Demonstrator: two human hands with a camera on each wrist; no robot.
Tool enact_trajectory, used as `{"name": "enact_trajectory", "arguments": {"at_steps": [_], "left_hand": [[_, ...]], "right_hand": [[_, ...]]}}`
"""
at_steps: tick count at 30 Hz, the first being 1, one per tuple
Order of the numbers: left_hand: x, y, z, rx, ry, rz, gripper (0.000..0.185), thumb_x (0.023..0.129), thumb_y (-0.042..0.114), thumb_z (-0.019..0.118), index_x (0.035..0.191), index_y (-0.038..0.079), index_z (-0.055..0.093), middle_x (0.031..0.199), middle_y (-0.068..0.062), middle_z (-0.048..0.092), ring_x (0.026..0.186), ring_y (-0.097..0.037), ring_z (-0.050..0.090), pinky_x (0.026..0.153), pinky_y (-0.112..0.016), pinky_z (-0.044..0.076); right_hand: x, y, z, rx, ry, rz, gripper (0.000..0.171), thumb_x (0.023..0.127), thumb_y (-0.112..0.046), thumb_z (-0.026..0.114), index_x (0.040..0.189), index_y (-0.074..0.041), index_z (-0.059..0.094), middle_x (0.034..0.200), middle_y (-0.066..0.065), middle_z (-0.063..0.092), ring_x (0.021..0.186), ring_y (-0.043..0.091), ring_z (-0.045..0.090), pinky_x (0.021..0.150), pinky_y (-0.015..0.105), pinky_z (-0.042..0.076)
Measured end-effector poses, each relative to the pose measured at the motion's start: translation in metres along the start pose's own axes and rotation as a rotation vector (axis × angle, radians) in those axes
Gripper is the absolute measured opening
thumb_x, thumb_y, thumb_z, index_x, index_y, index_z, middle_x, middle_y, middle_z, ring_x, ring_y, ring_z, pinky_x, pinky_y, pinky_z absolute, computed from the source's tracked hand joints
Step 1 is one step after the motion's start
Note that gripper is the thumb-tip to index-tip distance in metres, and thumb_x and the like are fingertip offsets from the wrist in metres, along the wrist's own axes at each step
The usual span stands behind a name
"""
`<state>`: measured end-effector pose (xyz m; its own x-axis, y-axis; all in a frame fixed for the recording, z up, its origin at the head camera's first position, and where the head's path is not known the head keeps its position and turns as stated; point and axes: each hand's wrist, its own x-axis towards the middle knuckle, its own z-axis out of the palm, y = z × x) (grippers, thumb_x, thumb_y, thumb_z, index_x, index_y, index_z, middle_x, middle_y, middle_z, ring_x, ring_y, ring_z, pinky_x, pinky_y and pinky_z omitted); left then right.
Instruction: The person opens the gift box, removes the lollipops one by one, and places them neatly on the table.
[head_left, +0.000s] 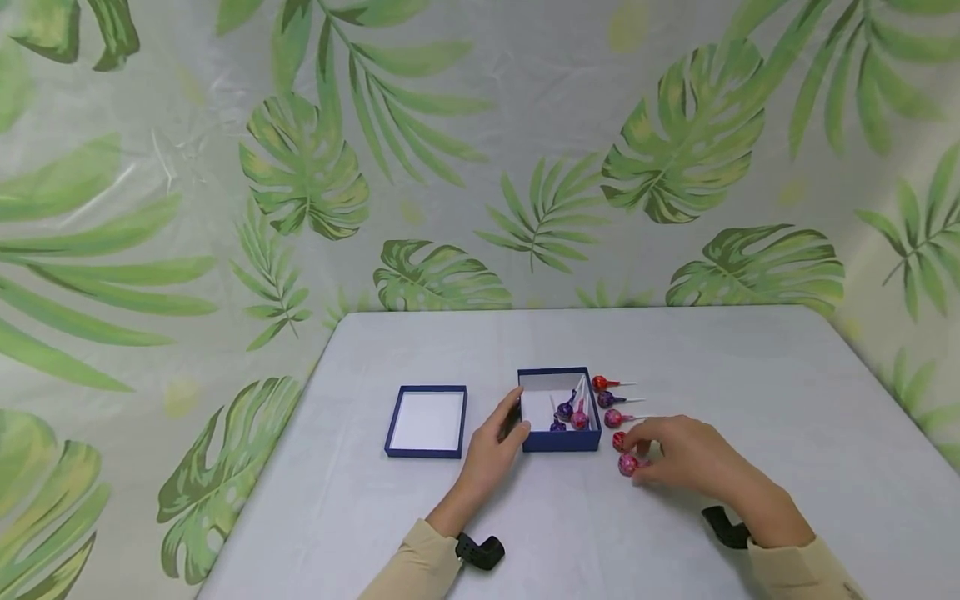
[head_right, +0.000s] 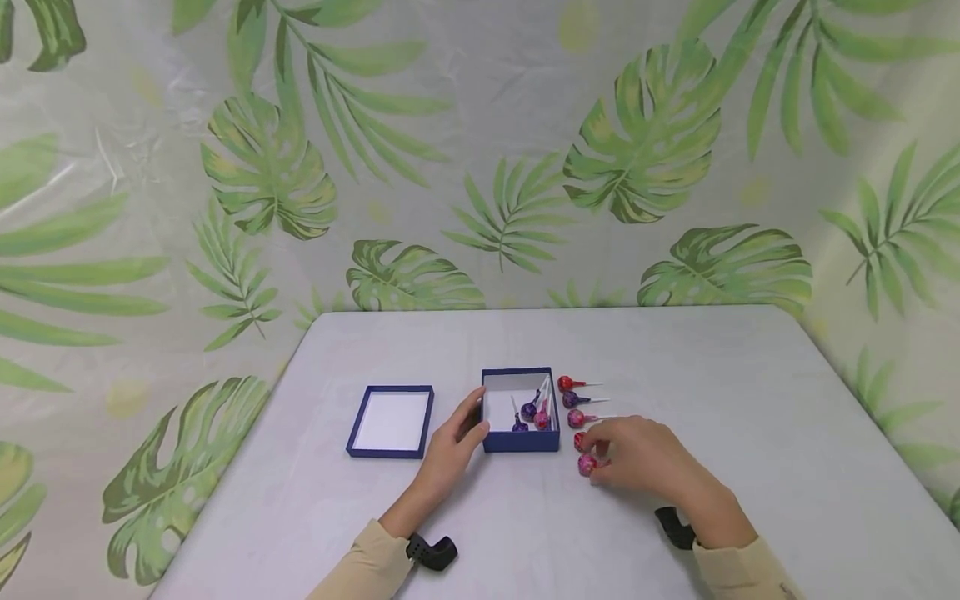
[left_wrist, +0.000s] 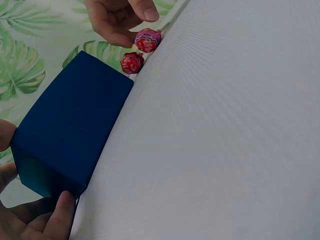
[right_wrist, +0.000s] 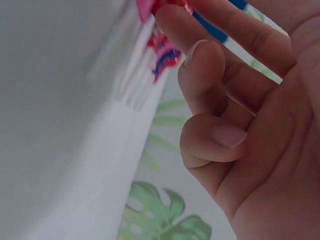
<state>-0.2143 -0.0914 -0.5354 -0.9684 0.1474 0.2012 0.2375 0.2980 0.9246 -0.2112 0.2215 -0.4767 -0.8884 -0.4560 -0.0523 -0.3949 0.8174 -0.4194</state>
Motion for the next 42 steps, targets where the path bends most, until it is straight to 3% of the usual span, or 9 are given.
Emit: {"name": "enact_trajectory", "arguments": {"at_steps": [4, 9, 20, 25, 36, 42], "left_hand": [[0.0, 0.002, 0.0, 0.005, -0.001, -0.005, 0.056, 0.102, 0.033, 0.058, 0.155, 0.027, 0.041, 0.154, 0.005, 0.043, 0.14, -0.014, 0.041, 0.113, -0.029, 0.036], [0.0, 0.002, 0.001, 0.009, -0.002, 0.004, 0.056, 0.103, 0.034, 0.057, 0.156, 0.028, 0.041, 0.155, 0.005, 0.042, 0.141, -0.015, 0.041, 0.114, -0.031, 0.036], [0.001, 0.0, 0.002, 0.0, 0.007, 0.0, 0.055, 0.103, 0.026, 0.058, 0.155, 0.03, 0.042, 0.155, 0.001, 0.043, 0.141, -0.018, 0.041, 0.114, -0.033, 0.037], [0.0, 0.001, 0.001, 0.008, 0.002, 0.009, 0.054, 0.103, 0.033, 0.058, 0.154, 0.037, 0.041, 0.154, 0.005, 0.043, 0.14, -0.016, 0.041, 0.113, -0.033, 0.037], [0.0, 0.001, 0.002, 0.009, -0.009, 0.004, 0.055, 0.103, 0.03, 0.057, 0.155, 0.031, 0.04, 0.155, 0.003, 0.042, 0.141, -0.017, 0.04, 0.114, -0.033, 0.036], [0.0, 0.0, 0.001, 0.008, -0.01, -0.003, 0.056, 0.103, 0.034, 0.057, 0.156, 0.028, 0.04, 0.155, 0.003, 0.042, 0.141, -0.016, 0.04, 0.114, -0.031, 0.035]], "right_hand": [[-0.006, 0.009, -0.012, 0.036, -0.021, 0.05, 0.027, 0.075, -0.033, 0.089, 0.099, -0.03, 0.075, 0.087, -0.014, 0.064, 0.08, 0.013, 0.056, 0.067, 0.033, 0.048], [-0.014, 0.021, -0.019, 0.026, -0.047, 0.053, 0.024, 0.073, -0.026, 0.09, 0.09, -0.027, 0.073, 0.083, -0.013, 0.062, 0.077, 0.012, 0.053, 0.065, 0.033, 0.046], [-0.012, 0.034, -0.01, -0.006, -0.047, 0.037, 0.021, 0.078, -0.015, 0.085, 0.077, -0.028, 0.068, 0.072, -0.013, 0.057, 0.068, 0.01, 0.05, 0.061, 0.03, 0.044], [-0.011, 0.037, -0.007, -0.002, -0.038, 0.034, 0.021, 0.081, -0.014, 0.083, 0.076, -0.028, 0.069, 0.076, -0.014, 0.06, 0.071, 0.011, 0.052, 0.064, 0.032, 0.046], [-0.013, 0.04, -0.009, 0.011, -0.028, 0.022, 0.019, 0.081, -0.017, 0.083, 0.077, -0.029, 0.069, 0.076, -0.015, 0.06, 0.071, 0.009, 0.053, 0.063, 0.03, 0.047], [-0.012, 0.031, -0.022, 0.022, -0.015, 0.039, 0.015, 0.081, -0.015, 0.082, 0.085, -0.026, 0.072, 0.079, -0.012, 0.061, 0.072, 0.012, 0.052, 0.063, 0.031, 0.046]]}}
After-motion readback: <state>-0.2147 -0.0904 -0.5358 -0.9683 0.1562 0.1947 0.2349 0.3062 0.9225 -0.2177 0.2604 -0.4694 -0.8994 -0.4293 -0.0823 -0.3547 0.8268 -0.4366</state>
